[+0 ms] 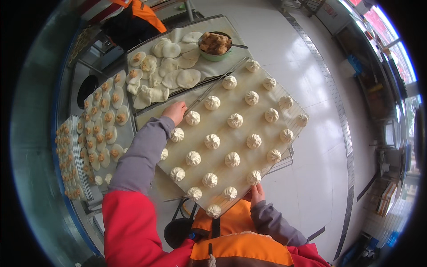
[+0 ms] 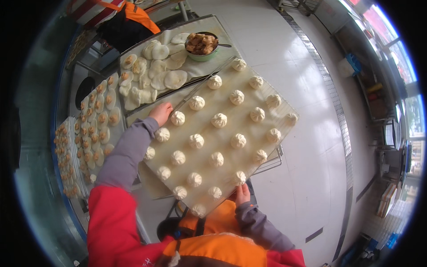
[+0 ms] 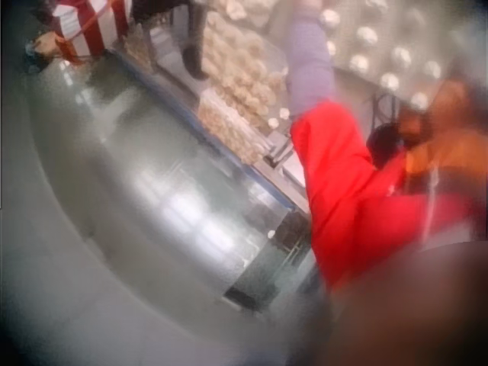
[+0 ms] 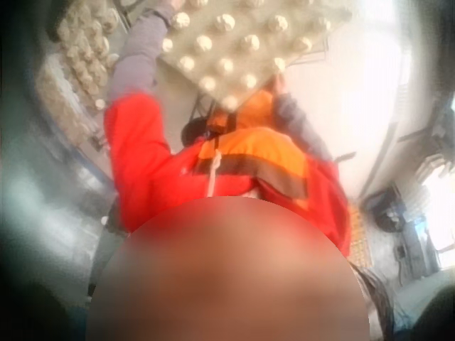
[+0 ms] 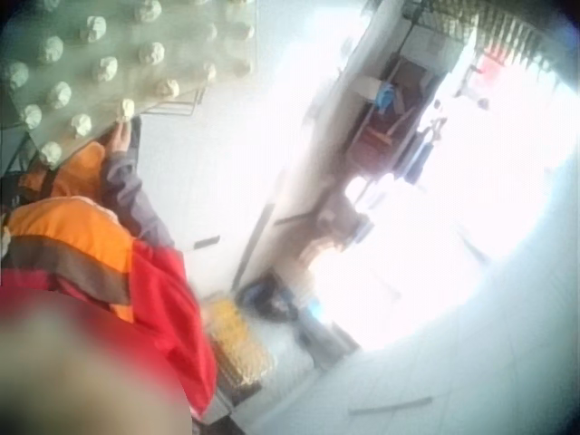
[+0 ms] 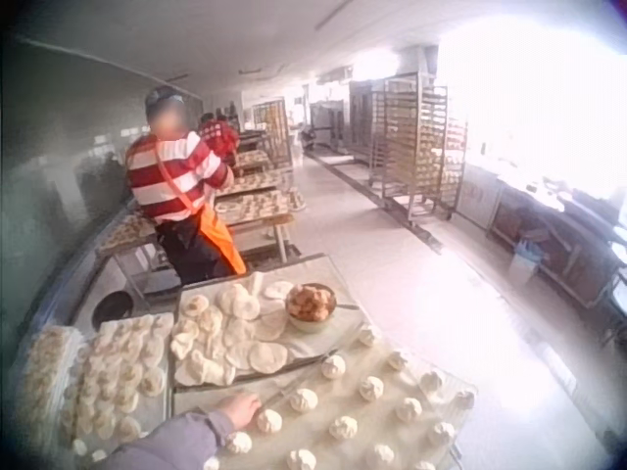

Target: The person assembles buns by placing filling onto dough discs, folding and pleating them into buns, and arranging them on trays. The person then carries a tray of finished buns to a large oven and places it inside.

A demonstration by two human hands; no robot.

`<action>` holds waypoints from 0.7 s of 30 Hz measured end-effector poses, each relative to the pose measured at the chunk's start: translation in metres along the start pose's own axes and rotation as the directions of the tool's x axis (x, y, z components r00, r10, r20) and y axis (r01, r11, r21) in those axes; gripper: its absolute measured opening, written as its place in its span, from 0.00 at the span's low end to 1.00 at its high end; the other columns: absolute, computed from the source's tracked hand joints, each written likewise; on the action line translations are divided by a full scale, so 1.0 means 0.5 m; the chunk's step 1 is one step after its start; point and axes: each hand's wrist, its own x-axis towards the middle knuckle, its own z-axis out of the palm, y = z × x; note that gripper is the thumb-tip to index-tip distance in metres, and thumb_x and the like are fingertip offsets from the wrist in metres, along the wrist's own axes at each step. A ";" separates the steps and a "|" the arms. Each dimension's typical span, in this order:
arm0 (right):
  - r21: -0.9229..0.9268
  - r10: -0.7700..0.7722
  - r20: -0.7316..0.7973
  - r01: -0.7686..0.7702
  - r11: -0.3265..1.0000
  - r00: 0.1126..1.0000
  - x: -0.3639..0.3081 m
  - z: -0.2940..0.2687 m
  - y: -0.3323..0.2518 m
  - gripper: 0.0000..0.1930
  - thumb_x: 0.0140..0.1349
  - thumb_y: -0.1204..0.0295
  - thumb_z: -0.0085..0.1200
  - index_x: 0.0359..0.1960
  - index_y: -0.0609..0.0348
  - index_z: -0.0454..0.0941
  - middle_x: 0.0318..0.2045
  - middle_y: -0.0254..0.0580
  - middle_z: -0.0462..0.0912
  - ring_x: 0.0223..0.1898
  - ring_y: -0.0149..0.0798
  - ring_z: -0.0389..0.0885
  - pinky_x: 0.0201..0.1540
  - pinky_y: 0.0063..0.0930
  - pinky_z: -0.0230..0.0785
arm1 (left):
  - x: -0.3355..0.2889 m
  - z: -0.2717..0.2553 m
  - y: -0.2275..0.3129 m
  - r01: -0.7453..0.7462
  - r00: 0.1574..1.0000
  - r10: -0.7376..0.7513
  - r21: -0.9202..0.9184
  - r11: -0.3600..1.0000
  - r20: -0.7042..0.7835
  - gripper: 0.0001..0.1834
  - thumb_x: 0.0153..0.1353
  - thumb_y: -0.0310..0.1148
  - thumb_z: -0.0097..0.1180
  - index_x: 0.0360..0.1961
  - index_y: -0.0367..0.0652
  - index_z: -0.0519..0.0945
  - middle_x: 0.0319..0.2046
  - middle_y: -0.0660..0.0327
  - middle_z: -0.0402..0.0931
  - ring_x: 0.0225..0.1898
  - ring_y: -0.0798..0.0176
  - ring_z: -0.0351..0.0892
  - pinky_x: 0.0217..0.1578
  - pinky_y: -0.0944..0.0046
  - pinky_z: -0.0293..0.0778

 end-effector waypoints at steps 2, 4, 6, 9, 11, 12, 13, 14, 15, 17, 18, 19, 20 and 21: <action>-0.008 0.014 -0.053 -0.015 1.000 0.998 0.003 0.001 -0.002 0.15 0.72 0.62 0.43 0.54 0.55 0.70 0.38 0.41 0.81 0.35 0.40 0.83 0.33 0.35 0.82 | 0.004 0.001 0.001 -0.016 1.000 0.016 0.030 0.999 0.008 0.12 0.64 0.38 0.47 0.36 0.40 0.76 0.36 0.47 0.77 0.41 0.40 0.74 0.40 0.48 0.70; -0.013 -0.020 -0.048 0.019 1.000 0.999 0.006 -0.003 -0.005 0.15 0.72 0.62 0.42 0.53 0.55 0.70 0.36 0.40 0.81 0.33 0.38 0.83 0.32 0.34 0.82 | 0.009 0.003 -0.004 -0.032 0.999 0.031 0.017 0.999 0.027 0.15 0.65 0.40 0.46 0.35 0.38 0.77 0.35 0.45 0.77 0.41 0.39 0.74 0.40 0.48 0.69; -0.045 -0.032 -0.060 0.029 0.999 0.998 0.007 -0.009 -0.006 0.14 0.73 0.63 0.42 0.52 0.56 0.71 0.34 0.38 0.81 0.31 0.36 0.82 0.30 0.30 0.80 | 0.012 0.010 -0.015 0.020 0.993 -0.017 -0.026 0.999 0.117 0.15 0.66 0.41 0.46 0.34 0.40 0.78 0.36 0.47 0.78 0.42 0.39 0.74 0.41 0.47 0.69; -0.131 -0.096 -0.114 0.081 0.988 0.989 0.008 -0.020 -0.006 0.14 0.73 0.64 0.41 0.51 0.57 0.72 0.33 0.36 0.80 0.27 0.31 0.80 0.28 0.23 0.75 | 0.009 0.031 -0.031 0.025 0.985 -0.005 -0.113 0.993 0.172 0.18 0.67 0.43 0.45 0.33 0.38 0.77 0.34 0.47 0.78 0.37 0.41 0.74 0.38 0.49 0.69; -0.183 -0.168 -0.156 0.139 0.973 0.973 0.014 -0.022 -0.002 0.13 0.73 0.65 0.41 0.51 0.57 0.73 0.32 0.35 0.80 0.25 0.28 0.77 0.26 0.20 0.71 | 0.005 0.042 -0.035 0.093 0.974 -0.041 -0.231 0.969 0.221 0.19 0.68 0.44 0.46 0.33 0.37 0.77 0.32 0.47 0.77 0.33 0.43 0.73 0.36 0.52 0.68; -0.204 -0.156 -0.193 0.116 0.972 0.969 0.016 -0.021 0.000 0.13 0.73 0.66 0.41 0.51 0.58 0.73 0.33 0.32 0.79 0.29 0.26 0.74 0.31 0.19 0.68 | -0.007 0.049 -0.032 0.131 0.977 -0.062 -0.343 0.930 0.206 0.21 0.70 0.45 0.46 0.32 0.36 0.76 0.25 0.54 0.75 0.25 0.56 0.68 0.31 0.60 0.66; -0.225 -0.258 -0.205 0.211 0.951 0.944 0.021 -0.021 0.003 0.13 0.73 0.66 0.41 0.51 0.59 0.73 0.33 0.31 0.78 0.30 0.25 0.74 0.33 0.20 0.68 | -0.015 0.055 -0.025 0.116 0.983 -0.038 -0.453 0.884 0.178 0.21 0.70 0.45 0.45 0.32 0.36 0.75 0.24 0.57 0.73 0.25 0.60 0.66 0.30 0.62 0.65; -0.250 -0.352 -0.221 0.296 0.922 0.910 0.024 -0.019 0.006 0.13 0.73 0.66 0.41 0.51 0.59 0.73 0.33 0.31 0.78 0.32 0.25 0.73 0.35 0.20 0.68 | -0.025 0.057 -0.017 0.125 0.987 -0.047 -0.545 0.829 0.154 0.21 0.71 0.46 0.45 0.32 0.36 0.75 0.23 0.61 0.71 0.25 0.65 0.64 0.30 0.64 0.64; -0.286 -0.418 -0.263 0.343 0.894 0.869 0.030 -0.018 0.011 0.13 0.73 0.66 0.42 0.51 0.60 0.73 0.34 0.30 0.78 0.34 0.25 0.72 0.37 0.21 0.67 | -0.032 0.060 -0.011 0.153 0.984 -0.057 -0.624 0.766 0.171 0.21 0.71 0.46 0.45 0.32 0.36 0.74 0.22 0.64 0.69 0.25 0.69 0.62 0.29 0.67 0.63; -0.240 -0.425 -0.238 0.371 0.897 0.873 0.038 -0.020 0.021 0.13 0.73 0.67 0.42 0.50 0.60 0.74 0.34 0.30 0.78 0.36 0.25 0.71 0.39 0.20 0.66 | -0.037 0.060 -0.004 0.157 0.985 -0.068 -0.660 0.735 0.159 0.22 0.72 0.47 0.45 0.32 0.37 0.74 0.23 0.71 0.66 0.27 0.74 0.60 0.29 0.69 0.61; -0.226 -0.419 -0.239 0.370 0.901 0.876 0.038 -0.026 0.025 0.13 0.73 0.67 0.42 0.49 0.61 0.74 0.35 0.30 0.77 0.36 0.25 0.71 0.41 0.20 0.66 | -0.039 0.062 -0.006 0.143 0.988 -0.062 -0.668 0.731 0.143 0.21 0.72 0.47 0.45 0.33 0.37 0.75 0.23 0.71 0.67 0.27 0.74 0.60 0.29 0.70 0.61; -0.282 -0.432 -0.235 0.364 0.888 0.871 0.039 -0.029 0.032 0.13 0.72 0.67 0.42 0.49 0.61 0.74 0.35 0.30 0.77 0.36 0.25 0.71 0.41 0.20 0.66 | -0.042 0.067 -0.018 0.083 0.995 -0.020 -0.689 0.720 0.098 0.21 0.71 0.47 0.45 0.33 0.37 0.75 0.24 0.71 0.67 0.27 0.74 0.60 0.29 0.70 0.61; -0.338 -0.446 -0.233 0.358 0.870 0.864 0.035 -0.035 0.036 0.12 0.72 0.68 0.42 0.49 0.61 0.74 0.35 0.30 0.77 0.36 0.25 0.71 0.41 0.20 0.66 | -0.040 0.077 -0.033 0.066 0.997 -0.016 -0.717 0.694 0.076 0.19 0.71 0.44 0.46 0.35 0.37 0.76 0.24 0.72 0.67 0.28 0.75 0.60 0.29 0.70 0.61; -0.381 -0.506 -0.226 0.403 0.832 0.832 0.032 -0.037 0.041 0.12 0.72 0.68 0.42 0.49 0.61 0.74 0.35 0.30 0.77 0.36 0.25 0.71 0.40 0.20 0.66 | -0.032 0.086 -0.054 0.148 0.989 -0.092 -0.674 0.723 0.119 0.18 0.71 0.44 0.46 0.37 0.37 0.77 0.25 0.72 0.67 0.28 0.75 0.60 0.30 0.70 0.61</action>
